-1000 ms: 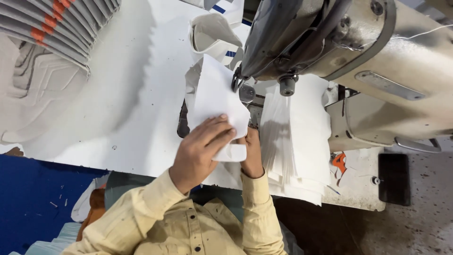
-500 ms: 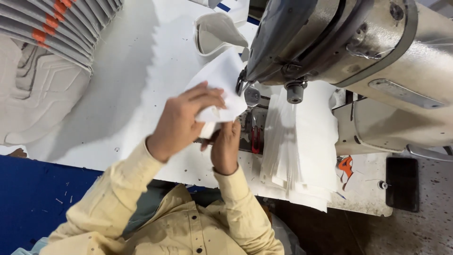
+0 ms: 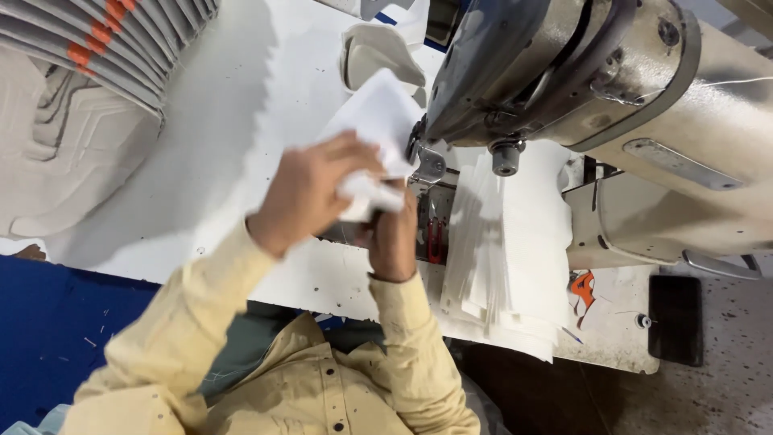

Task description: The person is sewing pieces of shoe uppers using an industrial sewing machine.

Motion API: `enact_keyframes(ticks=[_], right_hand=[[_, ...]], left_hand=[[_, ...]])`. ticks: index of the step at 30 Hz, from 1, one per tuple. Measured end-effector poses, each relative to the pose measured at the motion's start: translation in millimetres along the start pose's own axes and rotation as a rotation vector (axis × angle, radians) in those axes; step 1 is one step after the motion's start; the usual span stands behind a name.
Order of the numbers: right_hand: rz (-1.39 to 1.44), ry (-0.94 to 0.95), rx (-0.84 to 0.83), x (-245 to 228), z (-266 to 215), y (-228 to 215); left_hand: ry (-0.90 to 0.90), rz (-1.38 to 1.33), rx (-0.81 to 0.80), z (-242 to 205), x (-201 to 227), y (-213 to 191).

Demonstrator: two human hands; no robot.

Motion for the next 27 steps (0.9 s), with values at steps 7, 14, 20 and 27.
enact_keyframes(ticks=[7,14,20,27], right_hand=[[0.094,-0.041,-0.137,-23,-17,-19],[-1.046,-0.805,0.034,-28,-52,5],[-0.385,-0.228,-0.008,1,-32,-11],[-0.29,-0.165,0.001,12,-14,-29]], left_hand=[[0.071,0.094,0.178,-27,34,10],[0.093,0.128,0.14,-25,31,13],[0.12,0.164,0.177,-13,34,10],[0.075,0.219,0.169,-10,37,32]])
Point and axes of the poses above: each hand's wrist, its own z-axis towards the middle knuckle, its own y-axis out of the palm, x = y × z, the point moved 1 cm from there along z, towards the middle knuckle, and after that the axes turned 6 degrees about z, right-handed, at the moved point
